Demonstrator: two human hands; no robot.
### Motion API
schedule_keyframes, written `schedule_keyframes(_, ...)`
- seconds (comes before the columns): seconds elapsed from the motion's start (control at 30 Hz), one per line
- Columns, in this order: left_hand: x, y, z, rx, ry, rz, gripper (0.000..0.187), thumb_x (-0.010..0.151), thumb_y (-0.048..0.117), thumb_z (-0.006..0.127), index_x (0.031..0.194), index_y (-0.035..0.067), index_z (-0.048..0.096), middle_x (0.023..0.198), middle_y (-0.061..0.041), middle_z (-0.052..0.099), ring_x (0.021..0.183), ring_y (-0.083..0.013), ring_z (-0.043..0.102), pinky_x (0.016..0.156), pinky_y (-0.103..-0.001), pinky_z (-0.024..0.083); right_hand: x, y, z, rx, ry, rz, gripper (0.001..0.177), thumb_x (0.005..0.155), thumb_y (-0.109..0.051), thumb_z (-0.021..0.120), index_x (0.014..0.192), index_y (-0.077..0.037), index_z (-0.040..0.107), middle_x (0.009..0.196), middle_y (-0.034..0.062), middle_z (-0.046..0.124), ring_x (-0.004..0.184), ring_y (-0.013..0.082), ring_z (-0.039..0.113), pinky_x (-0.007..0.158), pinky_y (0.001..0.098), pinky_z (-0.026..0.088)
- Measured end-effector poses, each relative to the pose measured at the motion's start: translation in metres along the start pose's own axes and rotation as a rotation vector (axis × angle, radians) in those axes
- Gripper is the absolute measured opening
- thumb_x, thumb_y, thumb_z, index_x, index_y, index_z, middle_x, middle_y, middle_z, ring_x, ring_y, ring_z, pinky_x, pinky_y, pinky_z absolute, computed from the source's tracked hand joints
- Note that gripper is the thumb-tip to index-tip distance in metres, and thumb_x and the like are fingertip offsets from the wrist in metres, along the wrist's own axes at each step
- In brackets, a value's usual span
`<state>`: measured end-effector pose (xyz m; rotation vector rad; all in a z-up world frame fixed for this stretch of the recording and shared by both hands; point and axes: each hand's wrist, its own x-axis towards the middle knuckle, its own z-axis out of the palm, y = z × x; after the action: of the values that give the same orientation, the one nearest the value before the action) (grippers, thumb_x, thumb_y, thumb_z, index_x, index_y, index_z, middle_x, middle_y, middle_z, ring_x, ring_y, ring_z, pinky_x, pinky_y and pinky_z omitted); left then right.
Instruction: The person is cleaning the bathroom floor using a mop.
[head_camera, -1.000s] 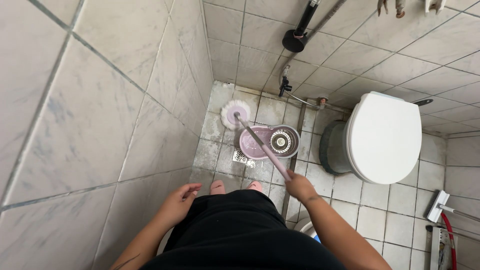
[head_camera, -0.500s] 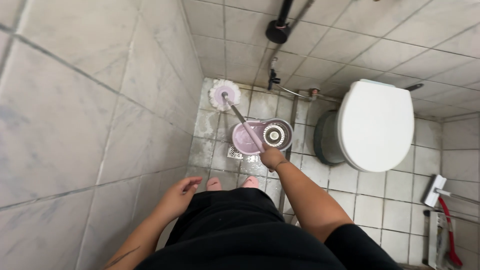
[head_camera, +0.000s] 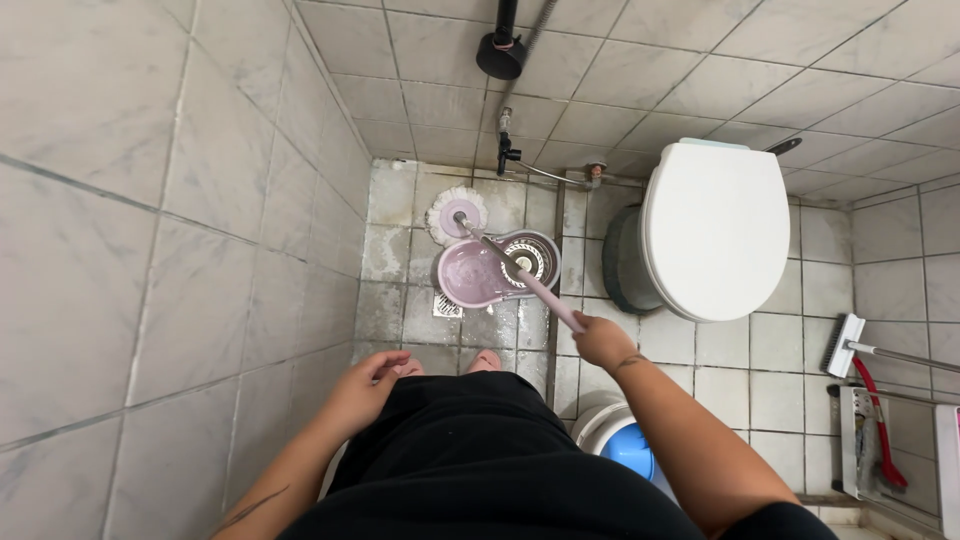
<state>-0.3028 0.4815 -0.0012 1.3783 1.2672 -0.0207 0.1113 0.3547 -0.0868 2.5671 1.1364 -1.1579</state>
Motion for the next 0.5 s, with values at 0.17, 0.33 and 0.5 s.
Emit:
schedule_keyframes(0.17, 0.040, -0.024, 0.043, 0.003, -0.080, 0.141, 0.034, 0.095, 0.018, 0.061, 0.129, 0.012, 0.068, 0.122, -0.009, 0.075, 0.112, -0.0205, 0.073, 0.096, -0.034, 0.057, 0.002, -0.063, 0.016, 0.217, -0.148, 0.006, 0.059, 0.097, -0.022, 0.057, 0.155, -0.019, 0.045, 0.105, 0.0183, 0.075, 0.073, 0.0261, 0.072, 0.062, 0.0370, 0.057)
schedule_keyframes(0.33, 0.084, 0.024, 0.095, 0.261, -0.200, 0.301, 0.041, 0.093, 0.010, 0.064, 0.133, 0.012, 0.062, 0.138, -0.011, 0.062, 0.130, -0.0285, 0.058, 0.108, -0.040, 0.047, -0.054, -0.145, -0.010, 0.245, -0.238, 0.081, 0.064, 0.094, -0.017, 0.055, 0.156, -0.018, 0.040, 0.106, 0.0176, 0.073, 0.075, 0.0247, 0.074, 0.061, 0.0384, 0.061)
schedule_keyframes(0.5, 0.172, -0.004, 0.155, 0.624, -0.034, 0.779, 0.063, 0.073, -0.004, 0.065, 0.132, 0.017, 0.066, 0.150, -0.016, 0.049, 0.138, -0.0407, 0.041, 0.105, -0.053, 0.034, -0.050, -0.113, 0.042, 0.048, -0.100, -0.290, 0.064, 0.090, -0.013, 0.060, 0.151, -0.008, 0.042, 0.103, 0.0270, 0.072, 0.095, 0.0409, 0.070, 0.084, 0.0475, 0.055)
